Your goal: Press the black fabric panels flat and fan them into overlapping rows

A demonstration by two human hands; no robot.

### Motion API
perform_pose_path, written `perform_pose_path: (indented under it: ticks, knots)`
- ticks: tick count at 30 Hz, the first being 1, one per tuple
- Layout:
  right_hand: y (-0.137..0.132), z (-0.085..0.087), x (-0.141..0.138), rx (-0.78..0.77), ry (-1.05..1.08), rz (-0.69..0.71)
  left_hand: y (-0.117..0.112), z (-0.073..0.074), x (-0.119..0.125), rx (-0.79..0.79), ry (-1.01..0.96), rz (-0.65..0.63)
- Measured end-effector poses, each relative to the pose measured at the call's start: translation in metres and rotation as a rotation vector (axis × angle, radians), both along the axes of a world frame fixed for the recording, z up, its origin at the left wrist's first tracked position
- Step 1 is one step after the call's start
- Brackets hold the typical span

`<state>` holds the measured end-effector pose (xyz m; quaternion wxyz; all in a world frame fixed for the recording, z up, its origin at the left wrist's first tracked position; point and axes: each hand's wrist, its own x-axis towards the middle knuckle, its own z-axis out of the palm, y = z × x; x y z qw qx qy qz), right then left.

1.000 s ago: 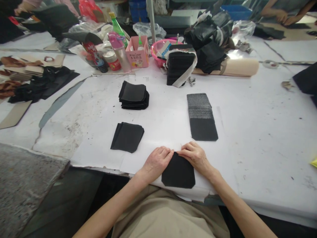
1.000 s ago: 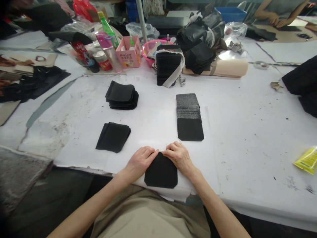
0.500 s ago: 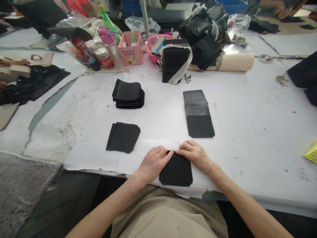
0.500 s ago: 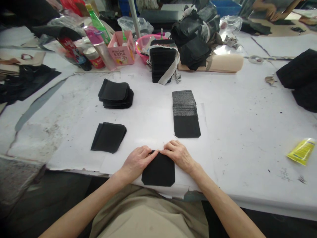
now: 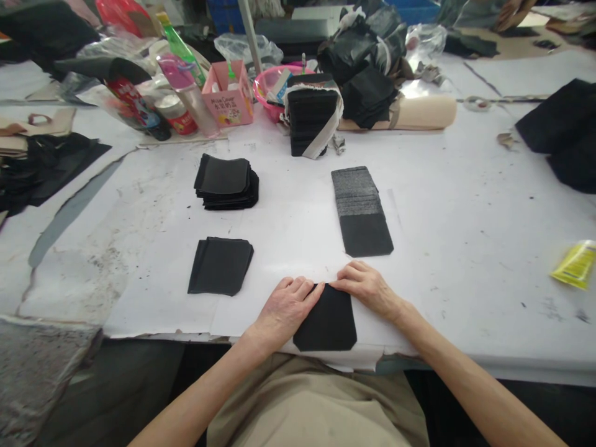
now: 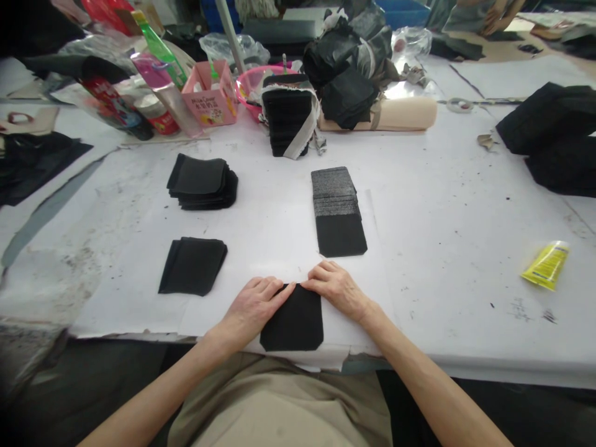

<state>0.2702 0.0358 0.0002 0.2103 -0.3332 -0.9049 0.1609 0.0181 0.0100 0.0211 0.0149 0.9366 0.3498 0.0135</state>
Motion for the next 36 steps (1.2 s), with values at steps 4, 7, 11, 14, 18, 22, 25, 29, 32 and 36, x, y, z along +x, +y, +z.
perform_pose_path:
  ticks: [4,7,11,14,18,22,25,29,32,36]
  knots:
    - [-0.002,-0.001,0.005,0.004,0.027,-0.008,0.000,0.004,0.003,-0.037,0.029,0.003]
    - [-0.003,0.000,0.008,-0.003,0.026,-0.015,0.001,0.005,0.004,-0.042,0.035,-0.002]
    - [-0.006,0.001,0.012,-0.015,0.029,-0.027,0.002,0.005,0.007,-0.042,0.048,-0.011]
    - [-0.006,0.001,0.016,-0.029,0.038,-0.037,0.004,0.007,0.009,-0.048,0.063,-0.013]
    - [-0.007,0.000,0.019,-0.044,0.051,-0.050,0.005,0.011,0.014,-0.048,0.081,-0.008]
    - [-0.007,-0.002,0.020,-0.032,0.067,-0.101,0.006,0.012,0.018,-0.039,0.094,0.000]
    - [-0.007,-0.004,0.020,-0.029,0.084,-0.139,0.008,0.014,0.020,-0.044,0.101,0.003]
    - [-0.005,-0.004,0.020,-0.053,0.102,-0.144,0.010,0.017,0.022,-0.068,0.110,-0.004]
    - [-0.005,-0.004,0.020,-0.032,0.085,-0.129,0.012,0.019,0.024,-0.076,0.117,-0.013]
    - [-0.007,-0.003,0.022,0.015,0.025,-0.109,0.013,0.020,0.026,-0.089,0.128,-0.017]
